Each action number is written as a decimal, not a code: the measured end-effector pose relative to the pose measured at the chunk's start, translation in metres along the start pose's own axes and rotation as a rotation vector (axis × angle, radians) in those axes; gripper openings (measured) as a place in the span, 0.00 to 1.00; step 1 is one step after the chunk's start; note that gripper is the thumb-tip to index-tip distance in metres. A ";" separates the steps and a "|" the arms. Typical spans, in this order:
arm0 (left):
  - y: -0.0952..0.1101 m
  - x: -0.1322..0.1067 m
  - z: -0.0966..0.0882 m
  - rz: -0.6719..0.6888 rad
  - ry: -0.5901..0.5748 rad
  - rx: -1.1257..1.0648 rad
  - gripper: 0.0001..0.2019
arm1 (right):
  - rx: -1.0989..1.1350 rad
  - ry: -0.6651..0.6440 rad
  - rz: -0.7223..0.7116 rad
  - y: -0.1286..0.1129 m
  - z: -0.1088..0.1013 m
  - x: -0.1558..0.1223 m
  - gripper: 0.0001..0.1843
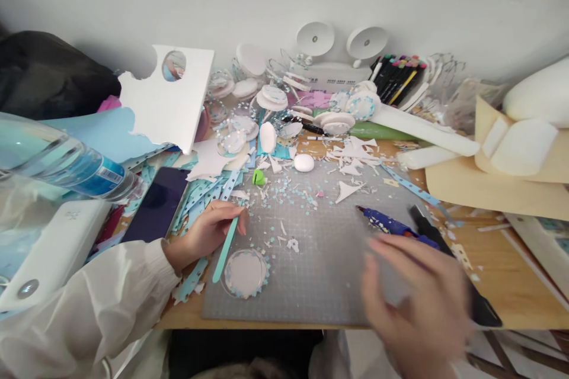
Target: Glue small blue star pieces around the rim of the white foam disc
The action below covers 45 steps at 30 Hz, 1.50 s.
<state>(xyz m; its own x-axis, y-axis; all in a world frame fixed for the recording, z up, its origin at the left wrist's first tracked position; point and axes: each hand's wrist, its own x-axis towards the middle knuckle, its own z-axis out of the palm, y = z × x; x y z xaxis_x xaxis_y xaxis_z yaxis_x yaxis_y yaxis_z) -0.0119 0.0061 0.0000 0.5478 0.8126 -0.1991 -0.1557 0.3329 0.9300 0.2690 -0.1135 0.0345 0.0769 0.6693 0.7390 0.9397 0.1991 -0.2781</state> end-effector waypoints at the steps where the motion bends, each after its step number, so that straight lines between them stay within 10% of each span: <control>1: 0.000 0.000 0.000 0.002 0.008 -0.008 0.18 | 0.068 -0.123 -0.162 -0.017 0.009 0.008 0.23; 9: -0.005 0.003 0.002 0.036 0.134 -0.130 0.22 | 0.364 -0.381 -0.683 -0.079 0.095 0.042 0.16; 25: -0.005 -0.004 0.004 0.125 -0.033 0.157 0.27 | 0.391 -0.140 -0.899 -0.065 0.097 0.041 0.08; 28: -0.004 -0.004 0.002 0.148 -0.003 0.128 0.26 | 0.492 -0.139 -0.773 -0.052 0.097 0.039 0.11; 35: 0.006 -0.001 -0.001 0.304 0.319 -0.043 0.25 | 0.850 -0.157 0.086 -0.030 0.109 0.032 0.11; 45: 0.003 0.005 -0.005 0.263 0.382 -0.167 0.24 | 0.801 -0.385 -0.075 -0.041 0.112 0.029 0.06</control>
<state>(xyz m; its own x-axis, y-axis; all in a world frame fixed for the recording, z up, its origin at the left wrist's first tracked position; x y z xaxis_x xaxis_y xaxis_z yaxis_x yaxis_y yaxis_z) -0.0137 0.0137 0.0004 0.1359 0.9864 -0.0923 -0.3955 0.1394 0.9078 0.1952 -0.0217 -0.0017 -0.2282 0.8001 0.5548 0.4117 0.5957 -0.6897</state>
